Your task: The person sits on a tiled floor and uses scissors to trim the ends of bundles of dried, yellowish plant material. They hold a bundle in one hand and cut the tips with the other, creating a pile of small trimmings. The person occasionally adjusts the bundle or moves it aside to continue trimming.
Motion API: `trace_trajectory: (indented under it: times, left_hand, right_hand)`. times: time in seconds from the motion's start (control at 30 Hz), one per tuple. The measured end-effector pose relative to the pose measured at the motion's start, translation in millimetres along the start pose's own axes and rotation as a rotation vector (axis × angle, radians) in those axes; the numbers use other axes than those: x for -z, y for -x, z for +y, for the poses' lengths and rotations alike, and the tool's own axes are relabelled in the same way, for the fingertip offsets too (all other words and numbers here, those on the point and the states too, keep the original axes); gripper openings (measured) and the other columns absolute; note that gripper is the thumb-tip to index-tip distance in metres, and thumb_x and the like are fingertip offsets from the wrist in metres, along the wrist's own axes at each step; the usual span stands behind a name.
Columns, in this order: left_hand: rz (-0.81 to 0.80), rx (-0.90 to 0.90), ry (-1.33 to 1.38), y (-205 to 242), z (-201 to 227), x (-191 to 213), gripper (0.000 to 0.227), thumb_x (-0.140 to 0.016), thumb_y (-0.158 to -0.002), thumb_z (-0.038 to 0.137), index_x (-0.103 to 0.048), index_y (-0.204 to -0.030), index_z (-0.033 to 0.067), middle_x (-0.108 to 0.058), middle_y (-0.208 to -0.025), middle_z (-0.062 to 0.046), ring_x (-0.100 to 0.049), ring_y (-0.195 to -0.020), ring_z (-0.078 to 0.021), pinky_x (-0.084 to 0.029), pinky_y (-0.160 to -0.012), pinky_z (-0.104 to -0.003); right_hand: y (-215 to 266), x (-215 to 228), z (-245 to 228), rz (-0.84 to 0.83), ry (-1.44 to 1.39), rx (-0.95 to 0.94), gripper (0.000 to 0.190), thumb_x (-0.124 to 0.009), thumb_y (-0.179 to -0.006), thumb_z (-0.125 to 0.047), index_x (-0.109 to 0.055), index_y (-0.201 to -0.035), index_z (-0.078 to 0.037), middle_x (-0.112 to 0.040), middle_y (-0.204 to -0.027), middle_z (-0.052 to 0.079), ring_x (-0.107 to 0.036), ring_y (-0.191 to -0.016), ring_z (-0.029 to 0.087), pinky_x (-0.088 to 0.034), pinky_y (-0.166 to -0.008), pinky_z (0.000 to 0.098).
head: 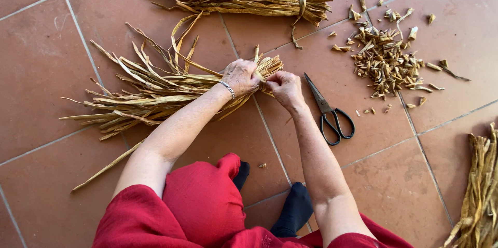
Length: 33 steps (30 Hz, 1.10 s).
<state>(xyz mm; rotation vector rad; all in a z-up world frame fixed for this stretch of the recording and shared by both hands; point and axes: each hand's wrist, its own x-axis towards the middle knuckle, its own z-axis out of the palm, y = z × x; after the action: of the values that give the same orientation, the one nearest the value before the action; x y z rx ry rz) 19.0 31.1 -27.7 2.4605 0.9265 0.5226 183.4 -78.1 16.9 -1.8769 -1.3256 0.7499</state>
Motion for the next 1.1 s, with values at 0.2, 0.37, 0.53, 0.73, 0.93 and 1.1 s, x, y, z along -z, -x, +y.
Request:
trace_trajectory:
  times: [0.2,0.37,0.53,0.73,0.93,1.1]
  left_hand:
    - [-0.084,0.154,-0.021,-5.1,-10.9,-12.8,0.026,-0.061,-0.081,0.028,-0.067,-0.088,0.0037,-0.072,-0.089,-0.022,-0.07,-0.085,-0.0404,-0.057,-0.08,-0.051]
    - [-0.101,0.197,-0.049,-3.4,-13.4,-20.5,0.026,-0.059,-0.081,0.027,-0.067,-0.09,0.0034,-0.072,-0.089,-0.023,-0.071,-0.085,-0.039,-0.057,-0.083,-0.049]
    - [-0.095,0.19,0.018,-1.2,-19.8,-15.9,0.02,-0.062,-0.084,0.024,-0.066,-0.086,0.0044,-0.071,-0.09,-0.02,-0.07,-0.089,-0.0376,-0.055,-0.085,-0.048]
    - [0.137,-0.028,0.214,3.4,-14.3,4.2,0.01,-0.07,-0.083,0.014,-0.064,-0.082,0.0063,-0.069,-0.084,-0.015,-0.068,-0.086,-0.0366,-0.054,-0.079,-0.048]
    - [0.065,0.201,0.683,4.9,-0.9,-1.1,0.007,-0.073,-0.09,0.008,-0.067,-0.093,0.0054,-0.073,-0.08,-0.009,-0.071,-0.072,-0.0157,-0.058,-0.067,-0.03]
    - [0.049,0.387,0.91,5.0,-0.2,4.9,0.027,-0.079,-0.082,0.007,-0.059,-0.101,0.0094,-0.073,-0.073,-0.005,-0.067,-0.063,-0.0056,-0.055,-0.058,-0.023]
  right_hand:
    - [-2.0,-0.2,1.6,-0.06,-0.036,-0.061,0.007,-0.077,-0.083,-0.006,-0.077,-0.09,-0.004,-0.077,-0.08,0.01,-0.075,-0.071,0.012,-0.06,-0.067,0.0288]
    - [-3.4,-1.7,5.9,-0.137,0.004,-0.137,0.007,-0.076,-0.085,-0.009,-0.077,-0.09,-0.005,-0.077,-0.076,0.01,-0.073,-0.068,0.014,-0.058,-0.065,0.0309]
    - [-1.6,6.6,-7.2,-0.144,0.214,-0.026,0.01,-0.077,-0.083,-0.018,-0.079,-0.089,-0.01,-0.077,-0.079,0.01,-0.074,-0.074,0.023,-0.058,-0.071,0.0371]
    - [1.7,24.9,-29.6,-0.12,0.432,-0.019,0.016,-0.08,-0.08,-0.028,-0.08,-0.089,-0.016,-0.076,-0.083,0.011,-0.073,-0.08,0.031,-0.056,-0.076,0.0431]
    - [3.6,6.7,-18.7,0.084,0.09,0.098,0.017,-0.083,-0.082,-0.019,-0.076,-0.093,-0.008,-0.076,-0.084,0.008,-0.075,-0.074,0.02,-0.059,-0.07,0.0323]
    - [7.9,-14.6,-17.4,0.189,0.009,0.235,0.014,-0.082,-0.085,-0.007,-0.075,-0.097,-0.007,-0.075,-0.091,0.008,-0.073,-0.076,0.017,-0.059,-0.071,0.0296]
